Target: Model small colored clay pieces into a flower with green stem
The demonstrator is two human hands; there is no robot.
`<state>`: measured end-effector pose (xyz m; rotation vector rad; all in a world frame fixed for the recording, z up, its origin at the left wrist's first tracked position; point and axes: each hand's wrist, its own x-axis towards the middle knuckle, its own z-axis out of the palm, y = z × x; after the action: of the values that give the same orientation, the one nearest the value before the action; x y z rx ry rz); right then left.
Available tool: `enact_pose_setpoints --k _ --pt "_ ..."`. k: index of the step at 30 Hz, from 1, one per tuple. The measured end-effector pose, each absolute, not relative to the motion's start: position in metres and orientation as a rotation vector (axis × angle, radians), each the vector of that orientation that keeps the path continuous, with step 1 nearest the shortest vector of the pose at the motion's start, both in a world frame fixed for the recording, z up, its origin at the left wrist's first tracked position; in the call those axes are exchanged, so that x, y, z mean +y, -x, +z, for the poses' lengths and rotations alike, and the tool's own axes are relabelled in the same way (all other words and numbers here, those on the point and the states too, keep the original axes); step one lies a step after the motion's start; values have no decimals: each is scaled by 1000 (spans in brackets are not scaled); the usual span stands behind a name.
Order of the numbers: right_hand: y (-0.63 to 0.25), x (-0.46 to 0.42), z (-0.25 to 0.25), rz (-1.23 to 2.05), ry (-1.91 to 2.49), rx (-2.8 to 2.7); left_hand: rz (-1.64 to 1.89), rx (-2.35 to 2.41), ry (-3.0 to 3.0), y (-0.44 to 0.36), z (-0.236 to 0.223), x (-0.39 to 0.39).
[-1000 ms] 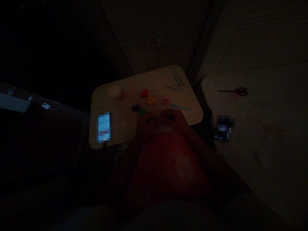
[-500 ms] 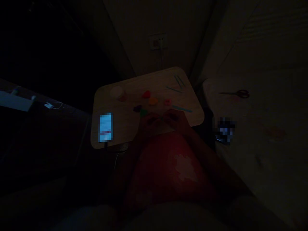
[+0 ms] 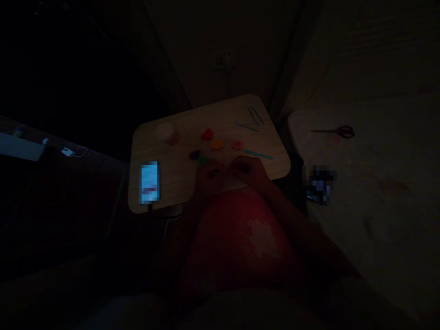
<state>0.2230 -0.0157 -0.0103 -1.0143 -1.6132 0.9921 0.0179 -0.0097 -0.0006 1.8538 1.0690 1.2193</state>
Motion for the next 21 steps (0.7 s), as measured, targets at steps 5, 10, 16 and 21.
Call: enact_pose_setpoints --k 5,10,16,21 --pt "-223 -15 -11 1003 972 -1629 1163 1086 -1852 -19 1 -13" --pt "-224 -13 -14 984 996 -1598 1081 1192 -1708 -21 -2 -12" --pt "-224 -13 -13 925 991 -1603 1095 1176 -1597 -22 -4 -14" --pt "-224 -14 -13 909 984 -1619 1094 1163 -1606 -23 -3 -15"
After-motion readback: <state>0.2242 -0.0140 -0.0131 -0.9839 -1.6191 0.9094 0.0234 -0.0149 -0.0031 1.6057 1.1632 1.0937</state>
